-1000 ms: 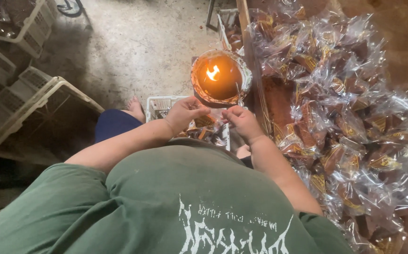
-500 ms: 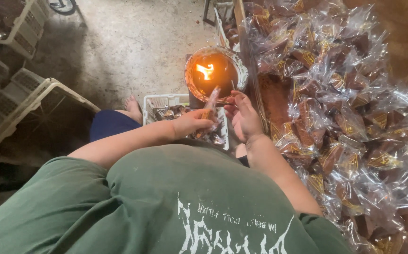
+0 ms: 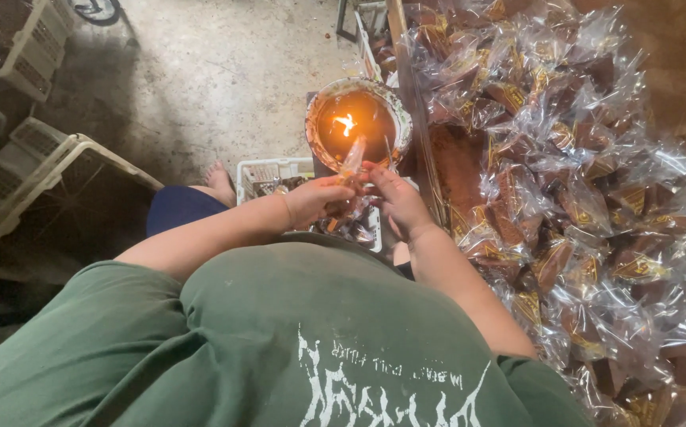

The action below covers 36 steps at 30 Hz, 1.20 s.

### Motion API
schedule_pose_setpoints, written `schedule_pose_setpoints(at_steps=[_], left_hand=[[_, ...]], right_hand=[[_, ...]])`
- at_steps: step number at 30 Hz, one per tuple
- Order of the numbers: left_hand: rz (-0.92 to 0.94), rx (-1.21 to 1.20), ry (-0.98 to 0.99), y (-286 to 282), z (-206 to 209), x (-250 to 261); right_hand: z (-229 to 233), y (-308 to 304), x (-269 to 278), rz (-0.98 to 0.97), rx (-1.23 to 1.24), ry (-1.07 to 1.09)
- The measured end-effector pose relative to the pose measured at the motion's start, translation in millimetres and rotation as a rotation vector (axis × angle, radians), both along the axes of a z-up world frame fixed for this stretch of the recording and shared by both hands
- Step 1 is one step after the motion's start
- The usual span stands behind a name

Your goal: Sealing small plastic bags containing bread by twisting the tops and passing them over a flame.

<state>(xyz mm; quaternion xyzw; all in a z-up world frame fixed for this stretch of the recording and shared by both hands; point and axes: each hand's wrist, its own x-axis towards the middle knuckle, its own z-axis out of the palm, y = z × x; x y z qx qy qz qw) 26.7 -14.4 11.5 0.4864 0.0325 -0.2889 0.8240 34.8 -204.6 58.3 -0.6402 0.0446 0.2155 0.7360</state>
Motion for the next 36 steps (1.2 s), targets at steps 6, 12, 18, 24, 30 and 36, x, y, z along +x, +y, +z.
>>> schedule_pose_setpoints(at_steps=[6,12,18,24,30,36], left_hand=[[-0.002,0.021,-0.159,3.5,-54.8,1.6],[0.278,0.083,-0.110,6.8,22.1,-26.2],[-0.008,0.566,-0.147,12.4,9.5,-36.4],[0.150,0.391,0.153,27.4,5.2,-33.6],[0.017,0.492,0.146,27.1,12.7,-37.4],[0.029,0.494,0.091,33.2,-28.5,-27.1]], right_hand=[[-13.4,-13.1,-2.2,-0.126,0.136,0.152],[-25.2,-8.8,-13.8,0.170,-0.175,0.048],[26.4,-17.9,-21.1,0.020,-0.781,-0.492],[19.6,-149.6,42.4,-0.292,-1.562,-0.072],[29.8,-170.4,26.9,-0.540,-1.494,0.076],[55.2,-124.2,12.2,-0.157,-1.544,-0.136]])
